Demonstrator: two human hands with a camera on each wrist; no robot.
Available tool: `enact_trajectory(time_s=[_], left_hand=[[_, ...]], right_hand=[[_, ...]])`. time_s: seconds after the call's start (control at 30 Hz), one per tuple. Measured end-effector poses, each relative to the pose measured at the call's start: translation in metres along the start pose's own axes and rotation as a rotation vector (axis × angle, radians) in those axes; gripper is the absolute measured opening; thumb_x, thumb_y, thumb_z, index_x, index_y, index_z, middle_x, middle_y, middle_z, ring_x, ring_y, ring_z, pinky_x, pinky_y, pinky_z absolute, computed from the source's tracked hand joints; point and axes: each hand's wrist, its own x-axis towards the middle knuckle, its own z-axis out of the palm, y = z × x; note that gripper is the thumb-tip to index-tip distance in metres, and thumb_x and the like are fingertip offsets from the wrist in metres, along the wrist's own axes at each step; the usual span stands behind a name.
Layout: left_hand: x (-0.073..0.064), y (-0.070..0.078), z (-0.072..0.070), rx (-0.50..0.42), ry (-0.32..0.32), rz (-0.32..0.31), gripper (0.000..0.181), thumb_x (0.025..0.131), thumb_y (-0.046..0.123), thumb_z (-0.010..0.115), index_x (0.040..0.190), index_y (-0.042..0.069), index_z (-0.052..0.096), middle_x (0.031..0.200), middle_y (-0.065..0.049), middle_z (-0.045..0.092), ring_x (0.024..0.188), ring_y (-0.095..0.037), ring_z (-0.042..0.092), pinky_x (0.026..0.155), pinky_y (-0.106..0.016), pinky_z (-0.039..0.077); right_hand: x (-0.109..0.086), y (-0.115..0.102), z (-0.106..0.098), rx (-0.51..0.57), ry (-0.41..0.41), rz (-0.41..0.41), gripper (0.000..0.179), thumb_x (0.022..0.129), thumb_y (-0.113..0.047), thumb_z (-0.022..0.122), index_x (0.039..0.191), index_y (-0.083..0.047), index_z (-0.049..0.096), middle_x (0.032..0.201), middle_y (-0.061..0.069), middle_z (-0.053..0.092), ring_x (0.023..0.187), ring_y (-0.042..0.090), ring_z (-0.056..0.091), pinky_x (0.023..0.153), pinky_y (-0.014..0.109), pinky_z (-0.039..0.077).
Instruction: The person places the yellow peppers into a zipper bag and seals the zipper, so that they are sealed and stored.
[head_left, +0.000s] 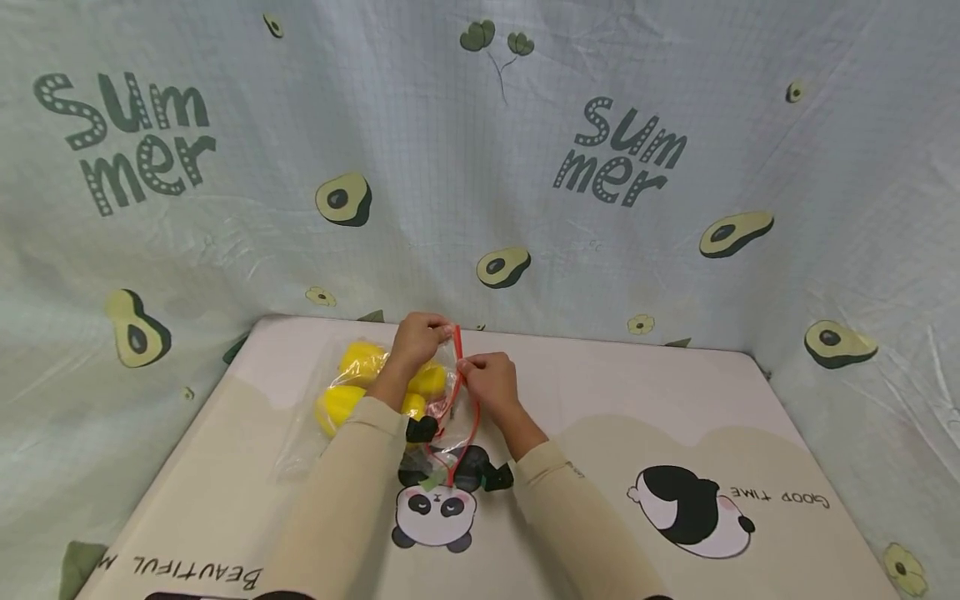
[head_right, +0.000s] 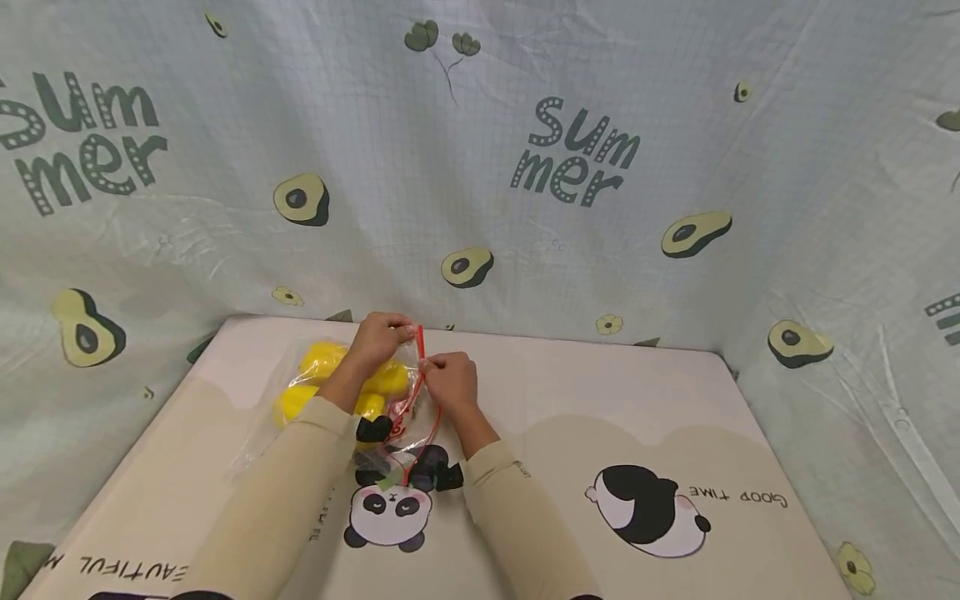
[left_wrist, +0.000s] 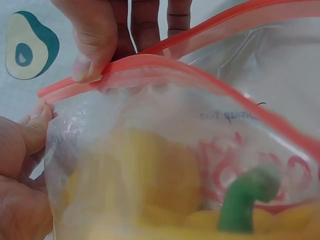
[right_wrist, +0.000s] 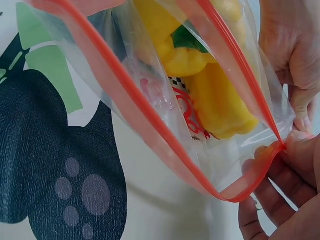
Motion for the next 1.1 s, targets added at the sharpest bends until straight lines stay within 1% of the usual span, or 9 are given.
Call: enact_trajectory(time_s=[0.13, 0.27, 0.37, 0.47, 0.67, 0.83, 1.1], left_hand=[[0.0006, -0.0002, 0.0006, 0.011, 0.004, 0.0, 0.026, 0.107, 0.018, 0.058, 0.119, 0.002, 0.075, 0.117, -0.017, 0.073, 0.104, -0.028, 0.062, 0.104, -0.047, 0.054], [0.0003, -0.0001, 0.0008, 0.006, -0.001, -0.028, 0.025, 0.107, 0.018, 0.058, 0.118, 0.003, 0.075, 0.117, -0.016, 0.072, 0.105, -0.029, 0.061, 0.105, -0.046, 0.055], [0.0003, 0.0005, 0.0012, 0.001, -0.004, -0.041, 0.025, 0.107, 0.018, 0.058, 0.119, 0.003, 0.075, 0.118, -0.016, 0.071, 0.106, -0.029, 0.061, 0.106, -0.046, 0.055], [0.0006, 0.0017, 0.0012, 0.007, -0.001, -0.038, 0.025, 0.107, 0.019, 0.059, 0.119, 0.003, 0.075, 0.118, -0.017, 0.071, 0.105, -0.029, 0.062, 0.105, -0.046, 0.055], [0.0018, 0.0014, 0.0013, 0.027, 0.02, -0.032, 0.027, 0.108, 0.019, 0.058, 0.122, 0.003, 0.074, 0.119, -0.017, 0.072, 0.106, -0.028, 0.064, 0.104, -0.044, 0.056], [0.0013, 0.0007, 0.0023, 0.023, 0.024, -0.018, 0.027, 0.108, 0.018, 0.057, 0.121, 0.002, 0.074, 0.118, -0.018, 0.073, 0.105, -0.028, 0.065, 0.102, -0.044, 0.056], [-0.0003, 0.0021, 0.0021, 0.023, 0.044, -0.026, 0.027, 0.108, 0.019, 0.058, 0.121, 0.004, 0.075, 0.115, -0.018, 0.072, 0.102, -0.029, 0.062, 0.099, -0.043, 0.055]], right_hand=[[-0.0003, 0.0013, -0.0002, 0.005, -0.007, 0.009, 0.023, 0.098, -0.024, 0.071, 0.105, -0.007, 0.083, 0.097, 0.01, 0.08, 0.085, 0.023, 0.064, 0.068, 0.028, 0.055], [-0.0008, 0.0031, -0.0001, 0.004, -0.02, 0.016, 0.022, 0.098, -0.024, 0.072, 0.104, -0.006, 0.084, 0.094, 0.01, 0.079, 0.083, 0.022, 0.063, 0.065, 0.026, 0.053], [-0.0016, 0.0044, 0.0001, 0.003, -0.021, 0.009, 0.022, 0.098, -0.023, 0.072, 0.103, -0.006, 0.084, 0.097, 0.011, 0.08, 0.085, 0.022, 0.064, 0.067, 0.028, 0.055], [-0.0024, 0.0048, 0.0, 0.005, -0.017, 0.001, 0.021, 0.098, -0.022, 0.072, 0.103, -0.005, 0.084, 0.101, 0.011, 0.08, 0.087, 0.023, 0.065, 0.069, 0.029, 0.056], [-0.0036, 0.0044, -0.0012, 0.009, -0.037, 0.006, 0.022, 0.098, -0.022, 0.072, 0.104, -0.005, 0.083, 0.1, 0.012, 0.08, 0.084, 0.022, 0.065, 0.064, 0.026, 0.053], [-0.0061, 0.0052, -0.0025, -0.003, -0.043, 0.01, 0.022, 0.098, -0.023, 0.072, 0.104, -0.005, 0.083, 0.101, 0.012, 0.08, 0.086, 0.021, 0.065, 0.067, 0.027, 0.055], [-0.0086, 0.0063, -0.0023, -0.015, -0.042, -0.003, 0.023, 0.098, -0.023, 0.072, 0.104, -0.004, 0.083, 0.102, 0.012, 0.08, 0.088, 0.022, 0.065, 0.066, 0.027, 0.054]])
